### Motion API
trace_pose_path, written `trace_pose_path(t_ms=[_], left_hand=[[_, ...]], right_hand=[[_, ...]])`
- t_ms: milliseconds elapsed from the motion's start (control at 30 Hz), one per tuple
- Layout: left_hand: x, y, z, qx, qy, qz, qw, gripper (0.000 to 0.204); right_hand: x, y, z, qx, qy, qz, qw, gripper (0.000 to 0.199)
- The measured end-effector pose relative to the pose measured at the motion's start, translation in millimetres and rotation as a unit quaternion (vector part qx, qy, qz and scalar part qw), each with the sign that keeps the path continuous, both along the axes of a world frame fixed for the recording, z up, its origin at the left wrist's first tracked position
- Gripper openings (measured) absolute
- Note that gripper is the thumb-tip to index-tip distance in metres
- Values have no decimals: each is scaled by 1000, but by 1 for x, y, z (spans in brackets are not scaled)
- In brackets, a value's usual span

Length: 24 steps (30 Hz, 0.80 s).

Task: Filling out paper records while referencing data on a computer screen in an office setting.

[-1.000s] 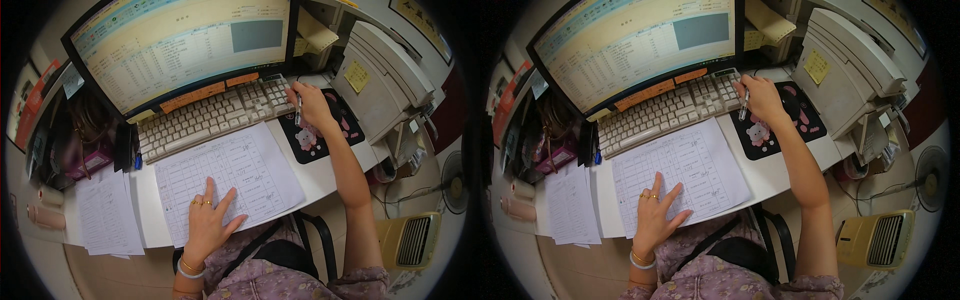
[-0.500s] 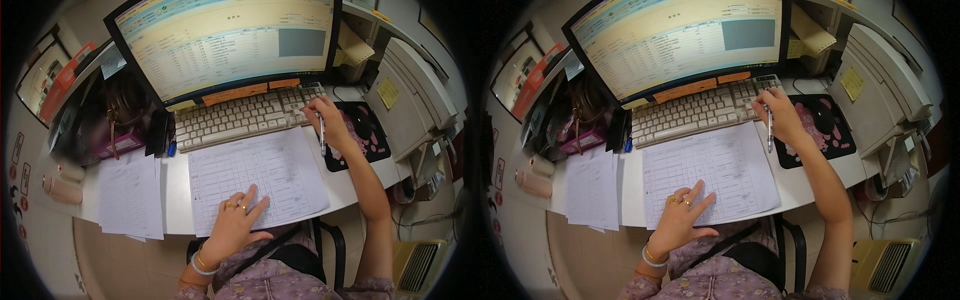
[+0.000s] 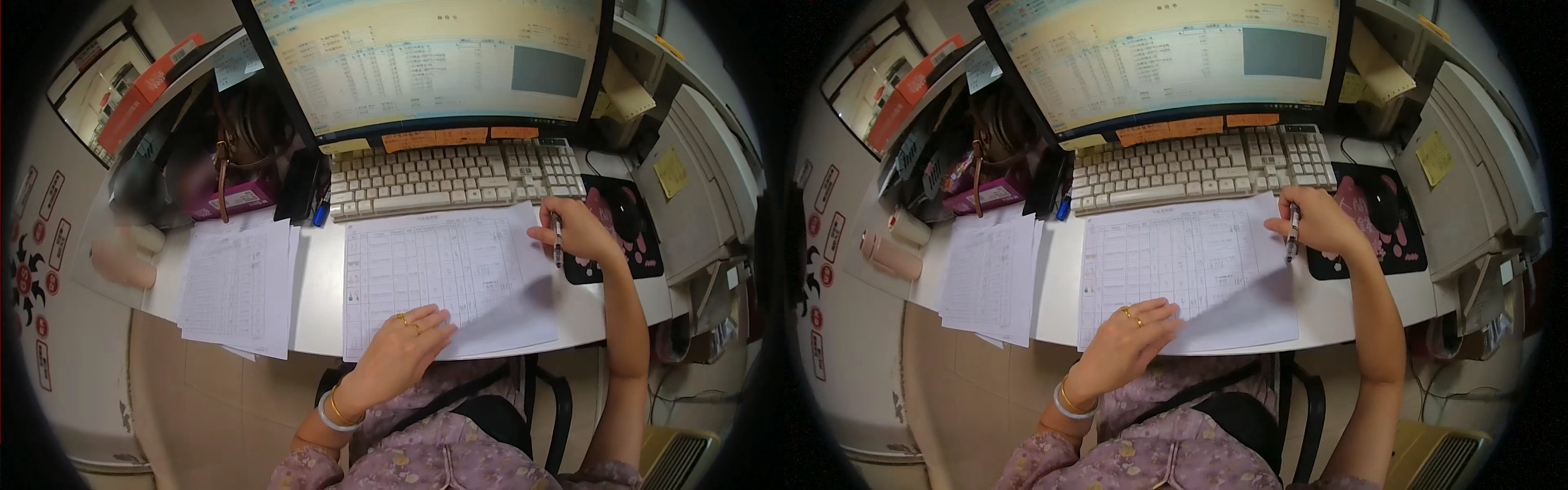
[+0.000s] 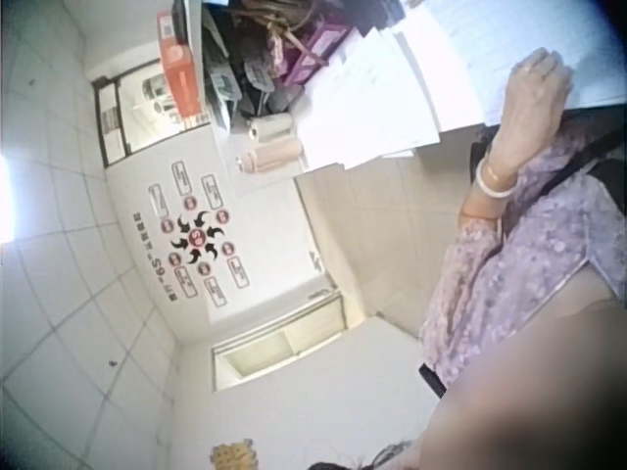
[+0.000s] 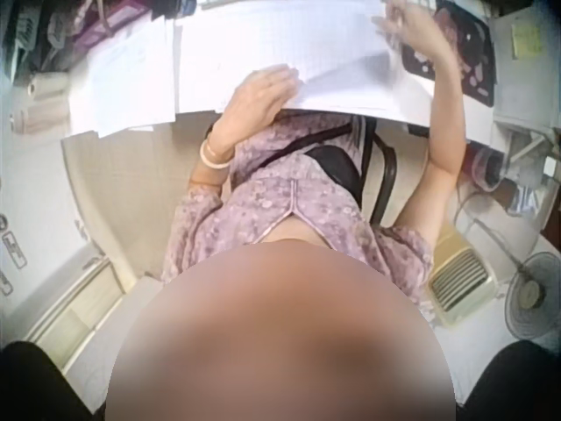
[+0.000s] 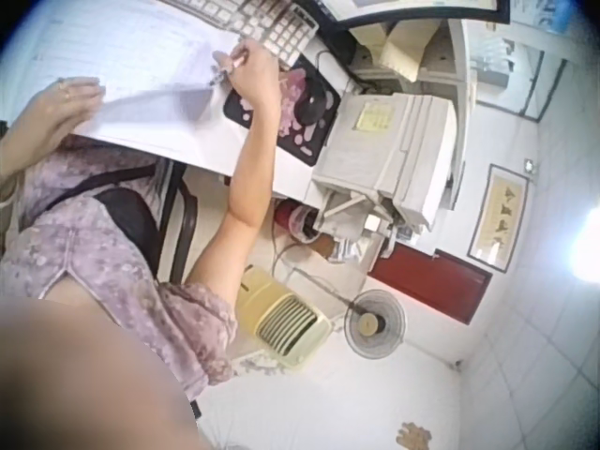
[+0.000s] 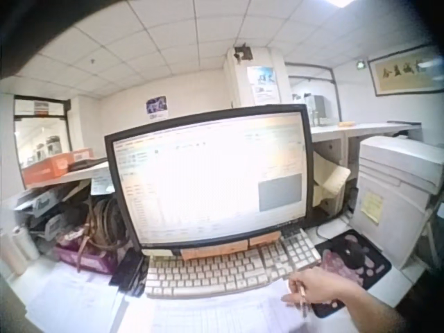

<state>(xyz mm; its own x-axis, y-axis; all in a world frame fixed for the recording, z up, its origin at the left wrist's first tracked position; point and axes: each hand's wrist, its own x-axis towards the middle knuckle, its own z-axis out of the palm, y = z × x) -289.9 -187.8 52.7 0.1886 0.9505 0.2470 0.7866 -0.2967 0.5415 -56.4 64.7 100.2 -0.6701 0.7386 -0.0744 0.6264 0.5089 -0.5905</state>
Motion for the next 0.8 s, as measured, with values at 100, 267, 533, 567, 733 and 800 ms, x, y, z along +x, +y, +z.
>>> trace_pose_path(t_ms=[100,267,533,567,733,800], left_hand=[[6,-3,6,22,3,4,1000,31],[13,-5,-4,94,38,29,994,36],[-5,-19,9,149,-40,187,970,24],[-10,-22,13,163,-49,214,962,24],[-59,-53,11,368,-123,380,840,18],[-88,-73,13,450,-91,465,757,22]], right_hand=[[3,10,-12,-64,43,-11,997,29],[4,13,-8,-129,135,-2,982,29],[5,14,-14,-208,200,-52,956,39],[7,13,-14,-196,213,-52,956,39],[0,16,-20,-186,217,-21,958,36],[0,18,-24,-220,188,22,957,33]])
